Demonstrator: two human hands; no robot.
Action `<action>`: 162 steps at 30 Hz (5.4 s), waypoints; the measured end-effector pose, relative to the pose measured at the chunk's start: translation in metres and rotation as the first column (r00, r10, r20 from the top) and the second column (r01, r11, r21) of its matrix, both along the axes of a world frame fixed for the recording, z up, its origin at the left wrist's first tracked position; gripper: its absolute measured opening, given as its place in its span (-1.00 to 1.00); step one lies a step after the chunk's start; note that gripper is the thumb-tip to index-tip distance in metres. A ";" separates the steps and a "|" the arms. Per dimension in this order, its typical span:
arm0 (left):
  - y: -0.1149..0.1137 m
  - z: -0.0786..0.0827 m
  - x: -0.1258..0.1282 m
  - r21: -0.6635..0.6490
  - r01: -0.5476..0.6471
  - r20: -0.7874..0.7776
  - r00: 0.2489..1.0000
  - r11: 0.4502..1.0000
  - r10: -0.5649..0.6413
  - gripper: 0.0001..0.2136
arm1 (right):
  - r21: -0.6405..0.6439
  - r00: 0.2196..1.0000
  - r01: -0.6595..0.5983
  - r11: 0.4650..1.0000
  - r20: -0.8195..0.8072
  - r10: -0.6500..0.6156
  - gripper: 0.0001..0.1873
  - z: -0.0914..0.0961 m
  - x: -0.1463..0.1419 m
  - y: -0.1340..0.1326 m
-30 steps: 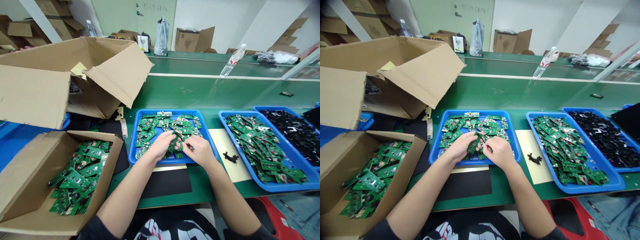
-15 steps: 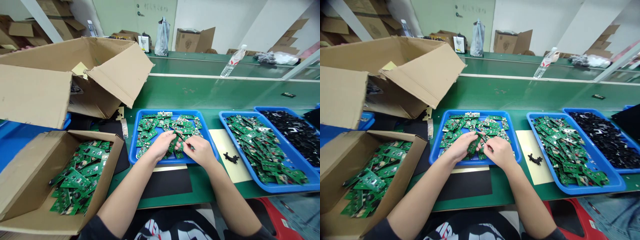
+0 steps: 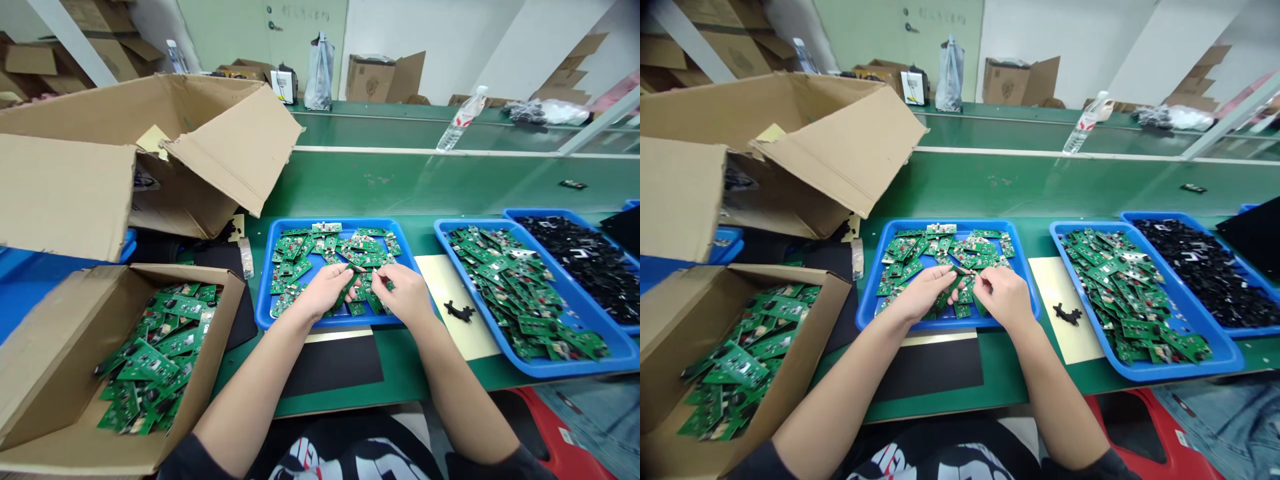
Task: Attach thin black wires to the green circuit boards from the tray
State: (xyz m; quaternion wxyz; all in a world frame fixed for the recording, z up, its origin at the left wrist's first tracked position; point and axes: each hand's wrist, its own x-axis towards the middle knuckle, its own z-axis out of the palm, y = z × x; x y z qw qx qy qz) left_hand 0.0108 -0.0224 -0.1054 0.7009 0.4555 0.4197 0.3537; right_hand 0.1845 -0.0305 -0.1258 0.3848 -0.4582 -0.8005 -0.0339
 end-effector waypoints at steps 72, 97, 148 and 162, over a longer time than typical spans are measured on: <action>-0.012 -0.011 0.008 0.590 0.301 -0.671 0.698 0.749 0.248 -0.61 | -0.483 0.758 -0.287 0.827 -0.643 -0.112 -0.92 0.007 -0.018 -0.006; -0.004 -0.006 0.000 0.878 0.074 -0.290 0.869 0.474 0.401 -0.69 | -0.403 0.316 -0.863 0.305 -0.901 -0.296 -0.66 0.018 -0.006 -0.001; 0.001 -0.002 -0.005 0.983 0.163 -0.180 0.821 0.080 0.541 -0.74 | -0.405 0.330 -0.871 0.280 -0.902 -0.278 -0.70 0.026 -0.002 -0.003; -0.001 0.001 -0.003 0.986 0.129 -0.166 0.823 0.106 0.543 -0.75 | -0.401 0.339 -0.899 0.177 -0.892 -0.298 -0.71 0.027 -0.002 -0.003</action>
